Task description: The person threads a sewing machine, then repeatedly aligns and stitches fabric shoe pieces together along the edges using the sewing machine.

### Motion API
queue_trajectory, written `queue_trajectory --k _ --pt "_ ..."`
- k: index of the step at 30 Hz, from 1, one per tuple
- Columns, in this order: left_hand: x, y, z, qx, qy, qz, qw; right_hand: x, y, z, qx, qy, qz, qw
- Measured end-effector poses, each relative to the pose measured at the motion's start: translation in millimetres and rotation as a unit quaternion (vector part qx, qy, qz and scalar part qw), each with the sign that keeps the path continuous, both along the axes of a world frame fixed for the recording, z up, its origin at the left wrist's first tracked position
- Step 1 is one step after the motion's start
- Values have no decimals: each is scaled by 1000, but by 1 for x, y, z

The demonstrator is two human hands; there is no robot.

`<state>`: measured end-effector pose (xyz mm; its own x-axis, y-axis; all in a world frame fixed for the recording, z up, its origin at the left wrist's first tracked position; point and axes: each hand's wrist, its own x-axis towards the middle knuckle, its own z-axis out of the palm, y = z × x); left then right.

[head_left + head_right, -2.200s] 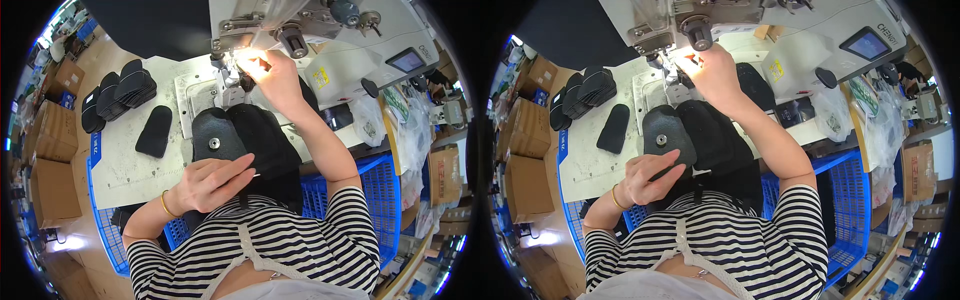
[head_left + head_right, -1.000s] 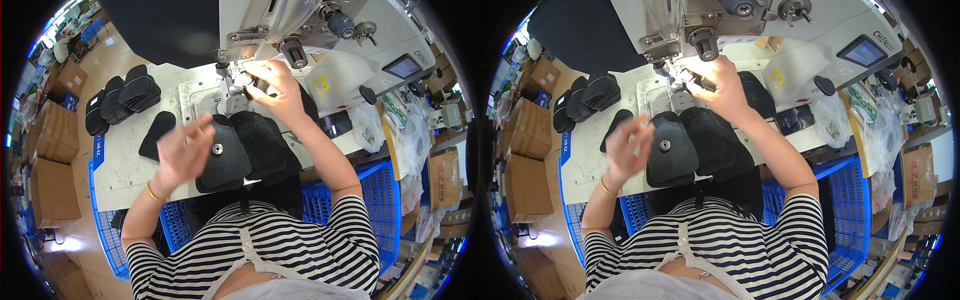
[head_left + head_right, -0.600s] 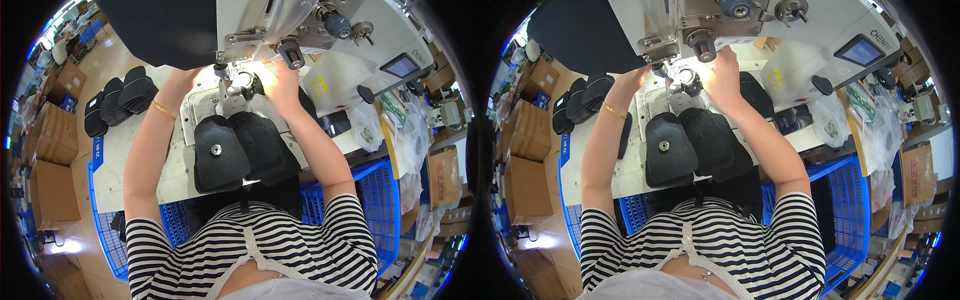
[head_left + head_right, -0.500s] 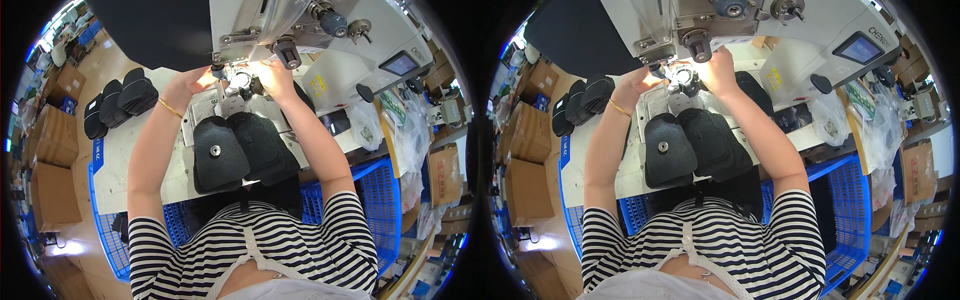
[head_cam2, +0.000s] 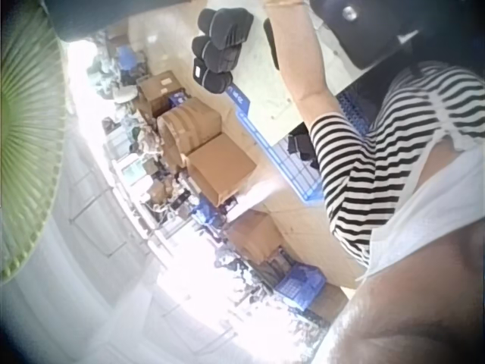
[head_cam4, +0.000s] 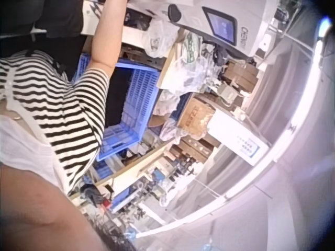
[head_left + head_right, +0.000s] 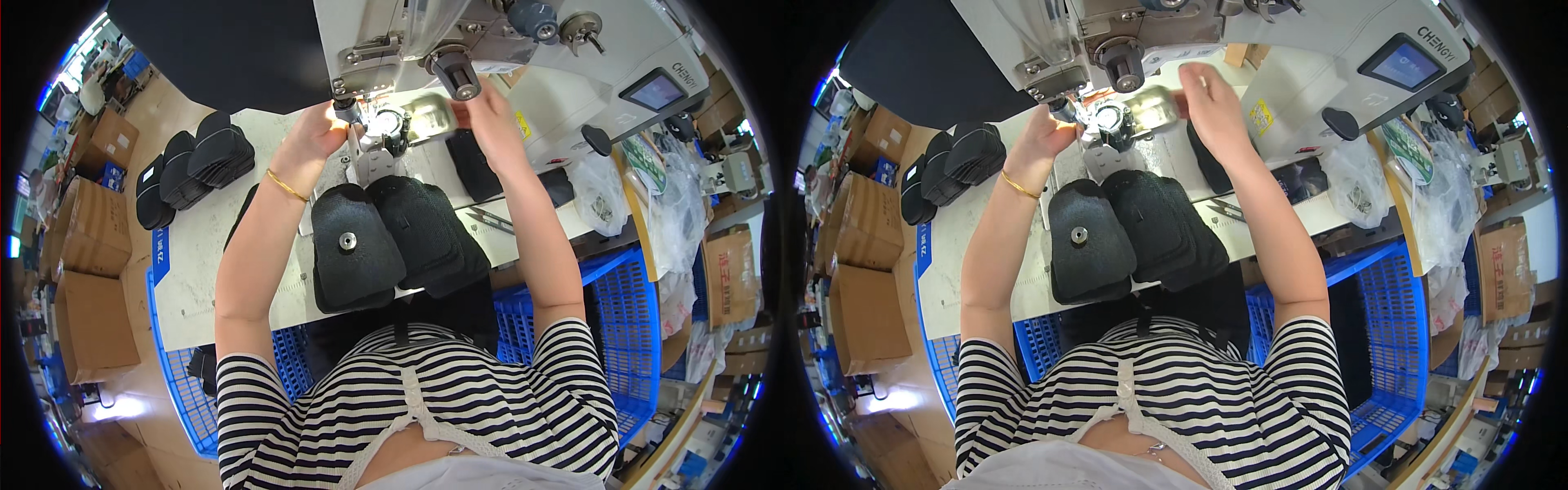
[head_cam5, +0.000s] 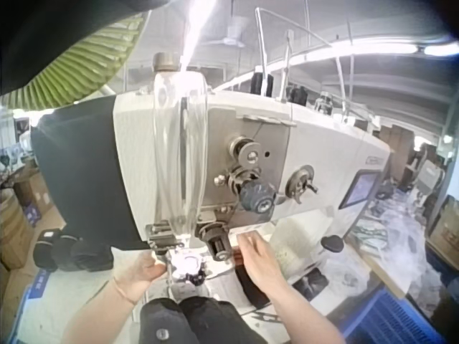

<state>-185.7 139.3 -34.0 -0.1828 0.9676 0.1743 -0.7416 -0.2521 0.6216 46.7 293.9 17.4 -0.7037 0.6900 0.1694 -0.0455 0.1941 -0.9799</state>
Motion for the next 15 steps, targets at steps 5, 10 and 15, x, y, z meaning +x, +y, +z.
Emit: queue_trajectory --k 5,10,15 --pt "10 -2 4 -87 39 159 983 15 -82 4 251 119 -33 960" --pt "41 -13 35 -163 112 362 911 23 -146 -26 468 -16 200 861" --pt "79 -69 52 -89 344 522 775 14 -145 -54 427 8 252 868"
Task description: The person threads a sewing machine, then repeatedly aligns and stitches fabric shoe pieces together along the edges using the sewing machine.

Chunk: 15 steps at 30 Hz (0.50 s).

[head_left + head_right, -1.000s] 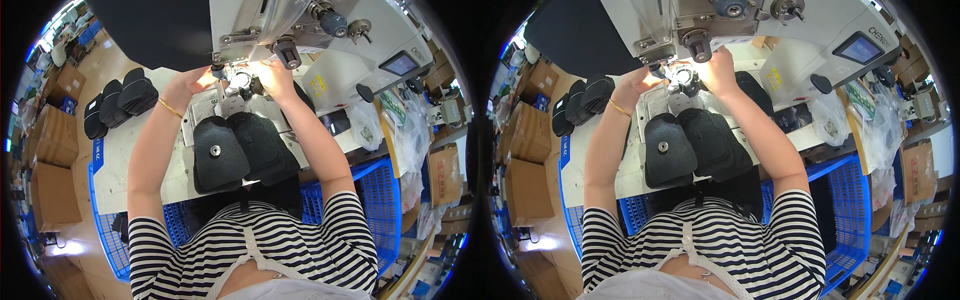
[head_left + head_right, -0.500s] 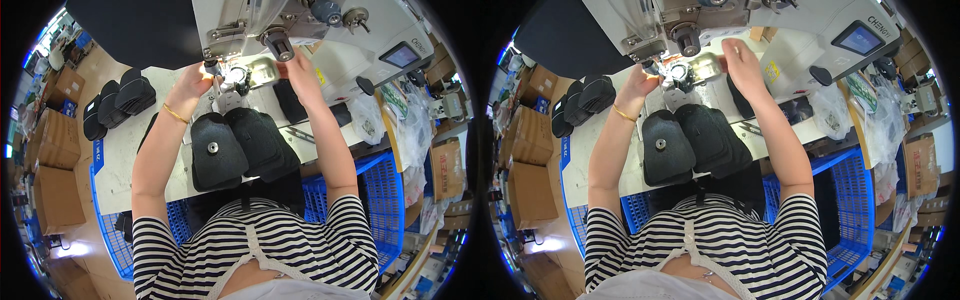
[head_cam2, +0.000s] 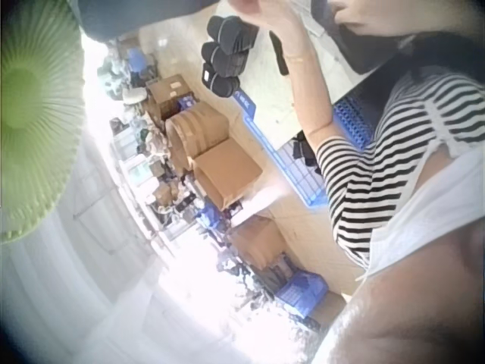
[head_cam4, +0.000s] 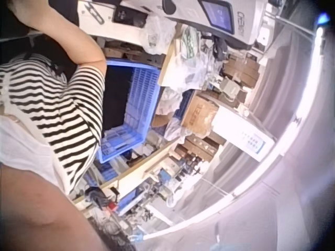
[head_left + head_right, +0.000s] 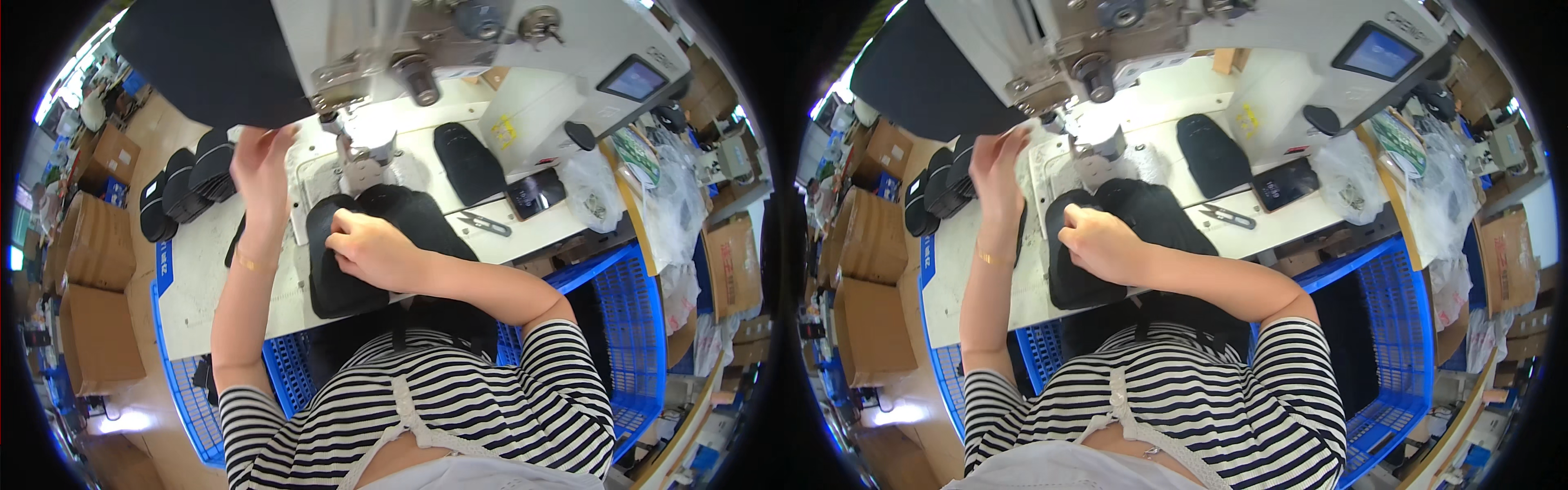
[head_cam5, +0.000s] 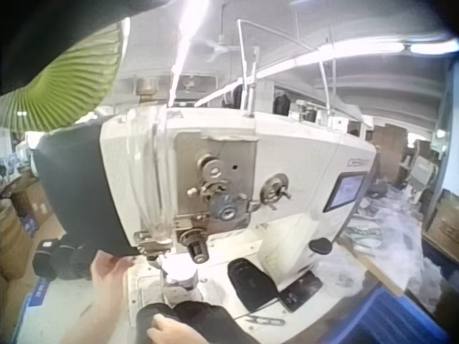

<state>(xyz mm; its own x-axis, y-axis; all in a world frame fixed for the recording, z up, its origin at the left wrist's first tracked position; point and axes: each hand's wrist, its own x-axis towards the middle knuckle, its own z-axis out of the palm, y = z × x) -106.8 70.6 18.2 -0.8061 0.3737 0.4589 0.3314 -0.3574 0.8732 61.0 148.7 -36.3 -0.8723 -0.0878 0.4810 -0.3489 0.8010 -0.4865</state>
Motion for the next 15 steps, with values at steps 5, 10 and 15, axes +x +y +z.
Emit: queue_trajectory --k 5,10,15 --pt "55 -50 5 11 396 97 913 62 34 81 -138 142 -35 980" --pt "147 31 74 -97 357 -133 919 90 120 170 70 491 -258 829" --pt "154 118 102 -23 170 -198 965 81 123 178 100 447 -233 858"
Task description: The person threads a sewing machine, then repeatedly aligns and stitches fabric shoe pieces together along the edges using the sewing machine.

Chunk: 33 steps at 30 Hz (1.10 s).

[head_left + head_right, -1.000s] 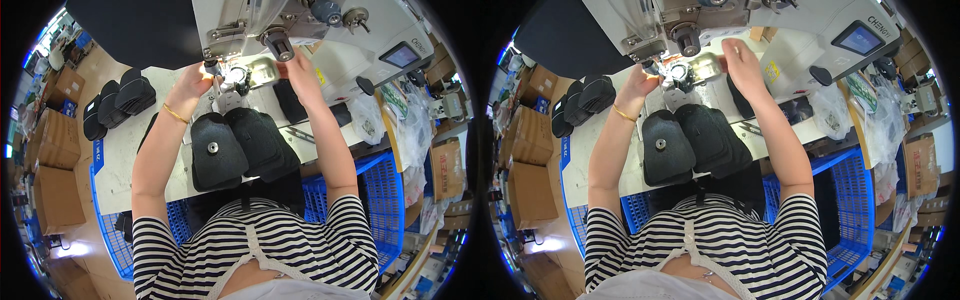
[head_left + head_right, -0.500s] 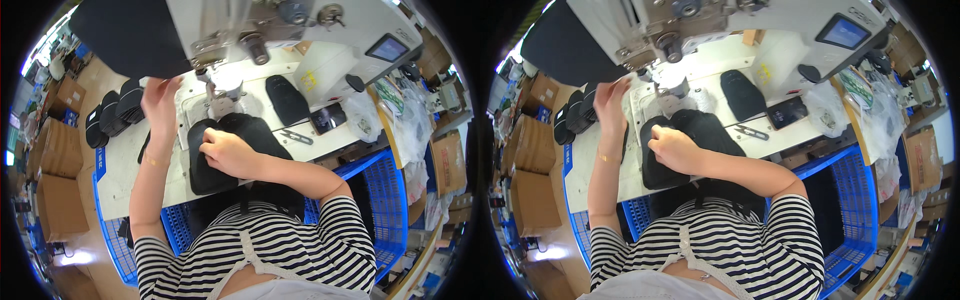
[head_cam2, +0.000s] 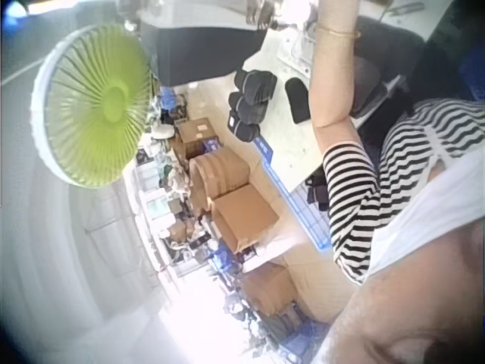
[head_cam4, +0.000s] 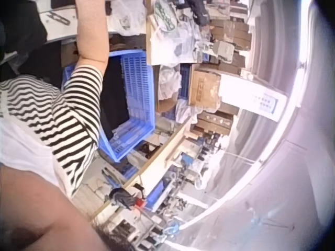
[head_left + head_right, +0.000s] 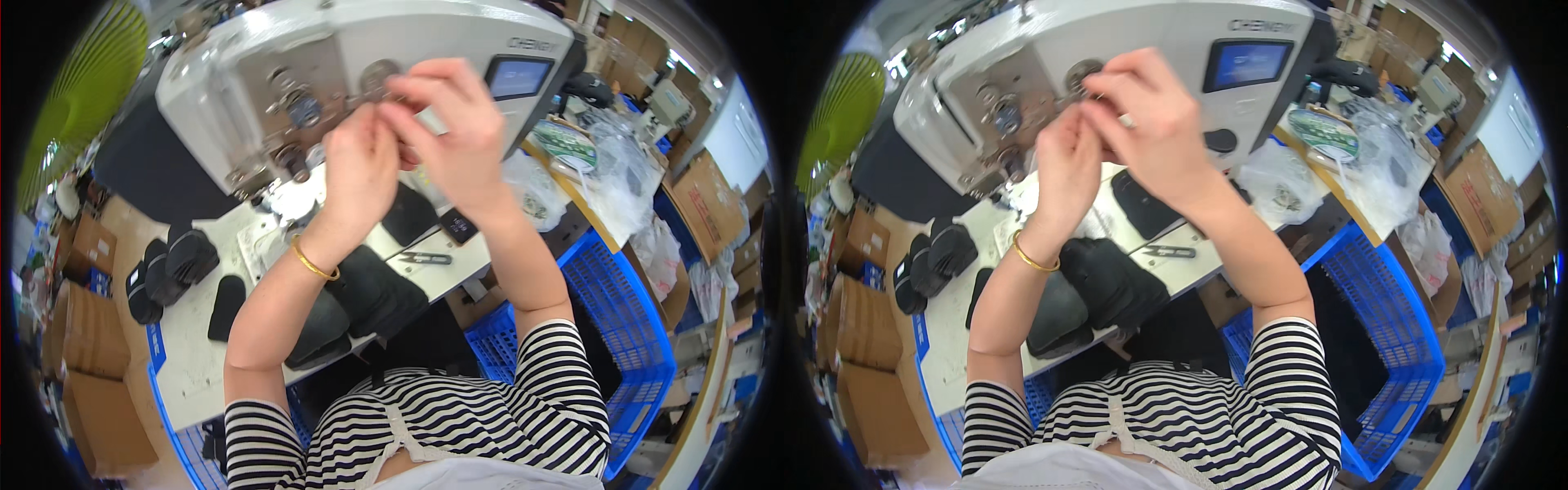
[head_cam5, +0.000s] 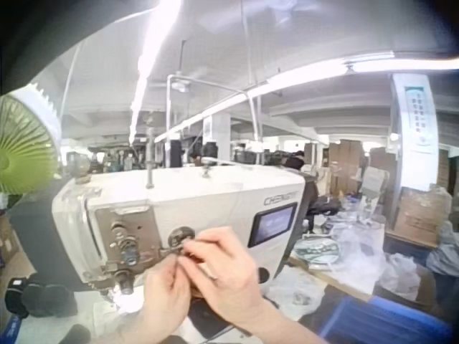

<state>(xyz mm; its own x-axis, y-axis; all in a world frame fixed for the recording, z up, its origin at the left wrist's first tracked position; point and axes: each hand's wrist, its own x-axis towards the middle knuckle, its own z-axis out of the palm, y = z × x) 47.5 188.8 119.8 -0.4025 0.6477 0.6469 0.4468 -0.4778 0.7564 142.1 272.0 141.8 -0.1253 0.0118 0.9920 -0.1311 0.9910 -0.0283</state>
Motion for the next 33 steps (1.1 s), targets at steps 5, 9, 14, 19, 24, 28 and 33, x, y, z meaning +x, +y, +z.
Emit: queue_trajectory --k 5,9,14,19,24,28,33 --pt "8 5 4 2 -31 22 999 2 1 -1 -42 55 25 997" --pt "12 1 11 -13 37 67 997 4 4 -5 -67 19 48 996" --pt "11 9 4 6 41 60 997 -12 18 -12 -63 57 58 995" --pt "7 6 1 -36 -24 16 999 8 14 15 -76 259 0 963" --pt "4 0 2 -48 -26 0 999 25 17 36 -382 181 441 792" --pt "2 -4 -1 -43 -13 2 999 30 22 9 -330 145 127 924" --pt "-1 -10 -12 -47 5 11 999 8 3 -30 -267 52 44 961"
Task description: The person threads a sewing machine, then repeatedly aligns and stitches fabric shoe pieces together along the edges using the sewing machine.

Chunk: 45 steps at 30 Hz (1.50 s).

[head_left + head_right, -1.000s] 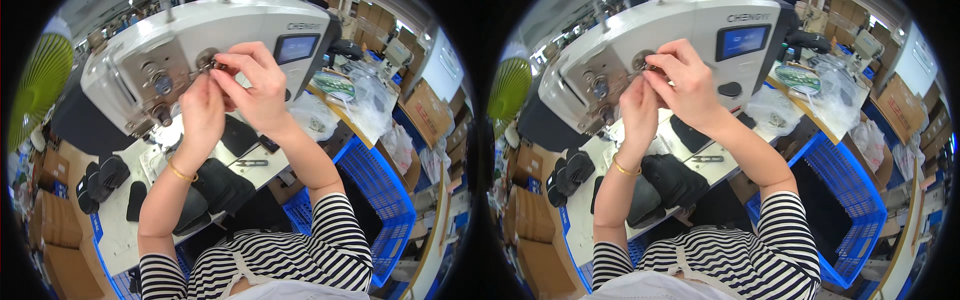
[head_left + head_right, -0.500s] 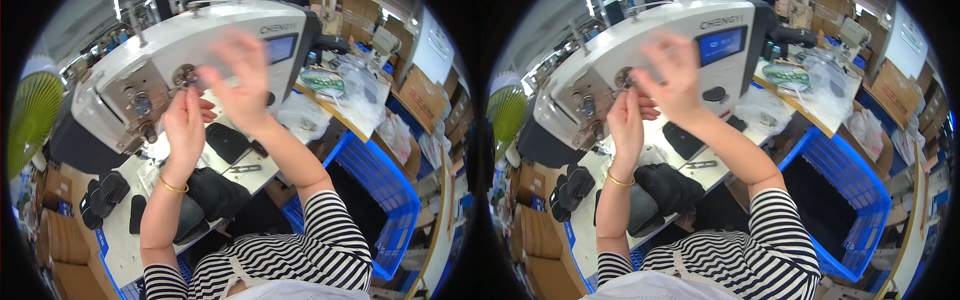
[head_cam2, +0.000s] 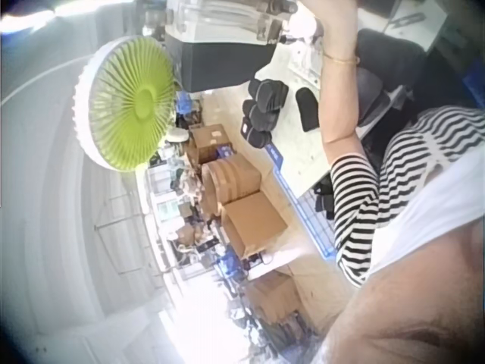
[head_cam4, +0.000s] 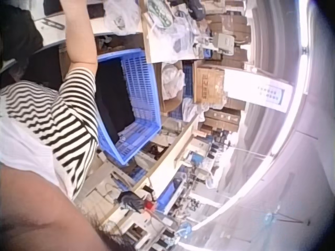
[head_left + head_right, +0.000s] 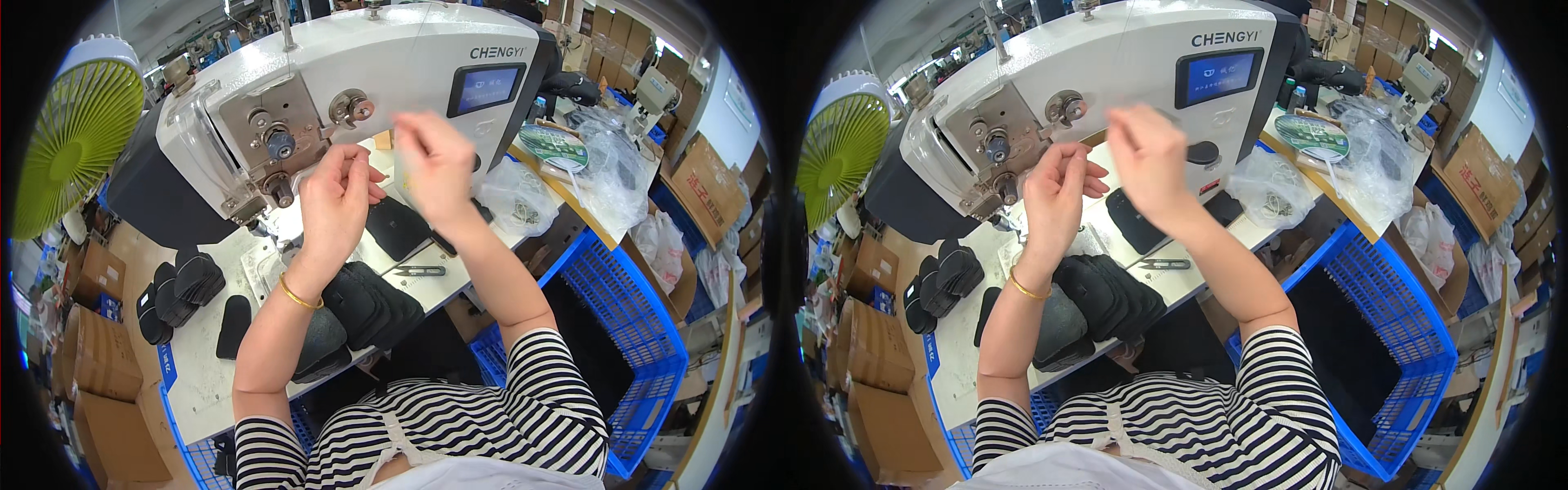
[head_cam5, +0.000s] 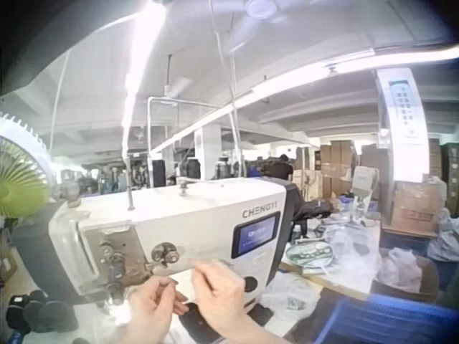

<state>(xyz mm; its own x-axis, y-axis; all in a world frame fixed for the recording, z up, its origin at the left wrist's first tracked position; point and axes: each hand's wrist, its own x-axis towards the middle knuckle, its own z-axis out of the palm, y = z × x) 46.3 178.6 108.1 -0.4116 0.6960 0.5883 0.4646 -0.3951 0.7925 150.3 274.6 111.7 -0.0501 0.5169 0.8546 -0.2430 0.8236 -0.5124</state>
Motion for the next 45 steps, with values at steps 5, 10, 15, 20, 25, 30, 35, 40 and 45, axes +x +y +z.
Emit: queue_trajectory --k 5,10,15,20,25,30,35,40,45 --pt "4 -10 -5 7 36 18 999 -10 -23 12 111 -75 22 991" --pt "0 -14 -13 -27 27 16 999 -2 -23 35 75 -38 41 996" --pt "-5 -17 -21 -33 37 10 999 4 -18 7 117 -124 -7 985" --pt "-9 -18 -27 -59 51 2 997 3 -17 1 198 -192 -141 951" --pt "-6 -15 -31 -30 65 7 997 0 -20 17 248 -184 -115 944" --pt "-2 -20 -31 -41 64 3 997 -3 -1 35 277 -40 -90 956" --pt "-12 -24 -35 -29 90 18 995 -15 -3 7 274 -53 -153 948" --pt "-5 -19 -16 -70 66 28 995 -13 7 30 286 40 -132 948" --pt "6 2 11 53 -279 -197 938 5 3 -26 286 -80 -107 949"
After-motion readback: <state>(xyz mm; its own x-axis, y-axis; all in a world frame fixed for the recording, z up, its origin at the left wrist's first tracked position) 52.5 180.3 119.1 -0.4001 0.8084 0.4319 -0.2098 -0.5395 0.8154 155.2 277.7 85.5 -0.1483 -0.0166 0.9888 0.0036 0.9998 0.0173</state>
